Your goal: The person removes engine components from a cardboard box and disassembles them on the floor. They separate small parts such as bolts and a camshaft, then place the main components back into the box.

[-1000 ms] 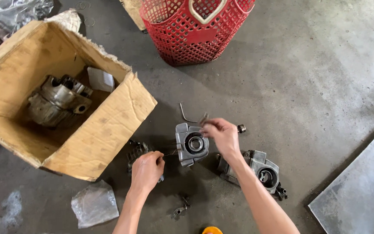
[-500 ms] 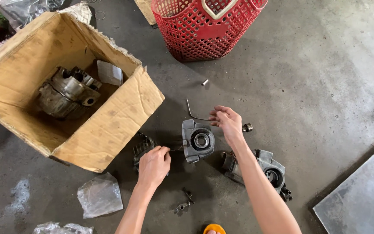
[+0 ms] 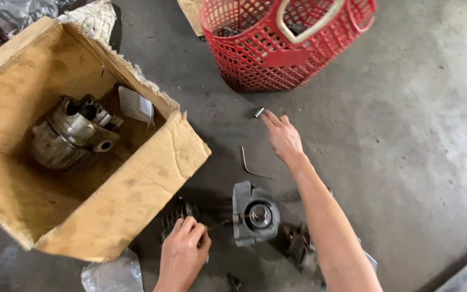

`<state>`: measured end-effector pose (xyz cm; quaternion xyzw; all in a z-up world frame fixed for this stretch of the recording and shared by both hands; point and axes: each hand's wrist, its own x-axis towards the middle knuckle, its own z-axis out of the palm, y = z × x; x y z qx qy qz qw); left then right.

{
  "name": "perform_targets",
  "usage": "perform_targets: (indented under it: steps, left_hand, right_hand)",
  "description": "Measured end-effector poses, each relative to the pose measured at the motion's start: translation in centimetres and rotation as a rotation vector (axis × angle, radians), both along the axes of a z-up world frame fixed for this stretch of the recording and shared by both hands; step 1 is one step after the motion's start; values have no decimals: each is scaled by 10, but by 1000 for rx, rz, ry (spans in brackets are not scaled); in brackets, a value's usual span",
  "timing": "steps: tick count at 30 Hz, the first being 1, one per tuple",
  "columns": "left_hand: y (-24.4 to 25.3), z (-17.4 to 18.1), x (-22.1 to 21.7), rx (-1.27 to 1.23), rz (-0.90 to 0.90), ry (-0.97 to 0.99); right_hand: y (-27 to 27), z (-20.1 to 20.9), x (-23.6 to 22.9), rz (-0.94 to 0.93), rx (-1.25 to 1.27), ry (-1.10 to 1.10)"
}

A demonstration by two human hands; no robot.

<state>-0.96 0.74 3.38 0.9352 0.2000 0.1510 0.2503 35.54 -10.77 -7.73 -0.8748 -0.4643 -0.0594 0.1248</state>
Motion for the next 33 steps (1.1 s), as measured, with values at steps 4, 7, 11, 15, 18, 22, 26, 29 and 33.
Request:
perform_targets:
  steps: [4,7,11,15,18,22,26,29,33]
  left_hand:
    - [14,-11,-2,-268,-15,-144]
    - [11,-8,-1,-564,132,-176]
    - [5,1,3,-603,200,-186]
    - [-1,7,-1,-652,335,-127]
    - [-15,-19,-4,-1016,392,-311]
    - [-36,-7,7,-1188,387,-502]
    - [-46,-1,23,-1069,440,-402]
    - [-46,-9,34,-840,305,-497]
    - [-42,-1,40,-787,265,-455]
  right_hand:
    - [29,-33,20,15,-183,-20]
    - [37,-61,38,26,-153,-76]
    - [6,-41,24,-23,-238,-3]
    - [-45,8,1,-217,-313,284]
    - [-77,49,-20,-374,60,443]
    - [-83,131,-76,-522,680,868]
    - [-68,194,-157,-315,751,970]
    - [-58,194,-198,-334,748,966]
    - [-48,173,-217,-321,819,940]
